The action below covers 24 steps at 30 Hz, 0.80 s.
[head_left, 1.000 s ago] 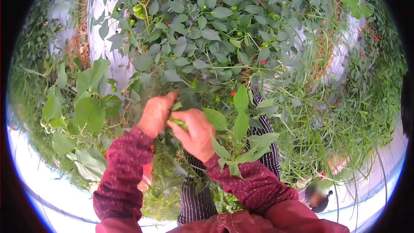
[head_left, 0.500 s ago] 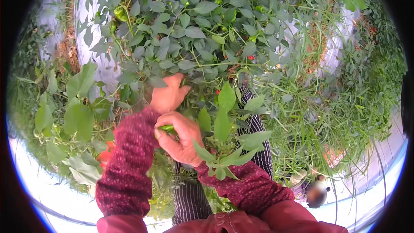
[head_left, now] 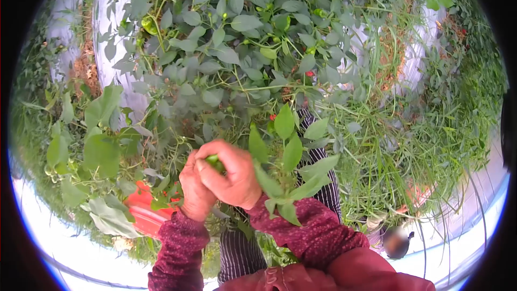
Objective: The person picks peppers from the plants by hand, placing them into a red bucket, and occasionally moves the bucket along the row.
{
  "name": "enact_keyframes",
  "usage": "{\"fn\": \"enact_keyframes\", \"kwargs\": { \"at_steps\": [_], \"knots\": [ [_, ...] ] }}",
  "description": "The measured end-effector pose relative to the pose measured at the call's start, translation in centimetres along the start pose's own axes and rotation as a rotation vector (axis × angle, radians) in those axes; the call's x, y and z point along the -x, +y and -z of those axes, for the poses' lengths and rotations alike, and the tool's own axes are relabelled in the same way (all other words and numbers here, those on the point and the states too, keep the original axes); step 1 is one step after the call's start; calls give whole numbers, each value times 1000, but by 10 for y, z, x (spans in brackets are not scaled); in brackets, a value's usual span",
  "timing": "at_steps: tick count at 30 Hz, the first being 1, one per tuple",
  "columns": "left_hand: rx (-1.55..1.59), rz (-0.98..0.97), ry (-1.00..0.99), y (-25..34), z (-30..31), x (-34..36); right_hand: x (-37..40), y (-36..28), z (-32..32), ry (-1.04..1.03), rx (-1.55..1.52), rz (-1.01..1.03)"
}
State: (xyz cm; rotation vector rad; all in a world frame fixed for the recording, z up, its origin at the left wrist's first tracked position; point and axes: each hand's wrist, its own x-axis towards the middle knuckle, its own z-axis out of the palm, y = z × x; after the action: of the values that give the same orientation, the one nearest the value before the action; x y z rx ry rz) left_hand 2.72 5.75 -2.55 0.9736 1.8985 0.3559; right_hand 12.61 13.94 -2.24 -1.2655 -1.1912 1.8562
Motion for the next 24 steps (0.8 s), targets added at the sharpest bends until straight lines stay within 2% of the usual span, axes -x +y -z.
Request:
{"fn": "enact_keyframes", "kwargs": {
  "at_steps": [1, 2, 4, 5, 6, 8, 9, 10, 11, 12, 14, 16, 18, 20, 21, 22, 23, 24],
  "knots": [
    [76, 89, 15, -8, -8, 16, 1, 1, -1, -26, 81, 31],
    [78, 88, 18, -4, -8, 19, 0, 3, 0, -28, 82, 33],
    [-106, -105, 13, 8, -7, 22, -1, 11, 1, 38, -162, -430],
    [56, 74, 88, 8, -7, 22, -4, 19, -2, 87, -338, -390],
    [170, 197, 101, 12, 2, 17, -6, 13, -1, 135, -466, -507],
    [219, 209, 188, 15, 23, 6, -4, 21, -1, 28, -394, -473],
    [96, 112, 232, 22, 36, -2, -5, 18, -1, -34, -420, -518],
    [91, 96, 260, 31, 46, -9, -6, 14, -3, -98, -444, -562],
    [-29, -75, 307, 42, 53, -15, -5, 15, -5, -147, -602, -586],
    [-152, -245, 351, 50, 56, -21, -7, 12, -4, -166, -603, -564],
    [-191, -275, 379, 55, 56, -17, -12, 6, 1, -113, -947, -754],
    [-421, -348, 414, 65, 59, -17, -16, 7, 2, -151, -908, -732],
    [-481, -368, 367, 73, 56, -21, -21, 2, 1, -100, -1067, -753],
    [-585, -433, 177, 80, 51, -24, -25, -2, 0, -79, -1027, -757],
    [-521, -460, 70, 86, 58, -27, -26, -1, 3, -30, -1108, -756],
    [-533, -458, 78, 86, 61, -29, -28, 0, 7, 22, -1186, -757],
    [-401, -513, 72, 86, 64, -30, -31, -6, 7, 99, -1131, -752],
    [-266, -565, 65, 87, 67, -31, -31, -3, 8, 93, -1137, -756]
  ]
}}
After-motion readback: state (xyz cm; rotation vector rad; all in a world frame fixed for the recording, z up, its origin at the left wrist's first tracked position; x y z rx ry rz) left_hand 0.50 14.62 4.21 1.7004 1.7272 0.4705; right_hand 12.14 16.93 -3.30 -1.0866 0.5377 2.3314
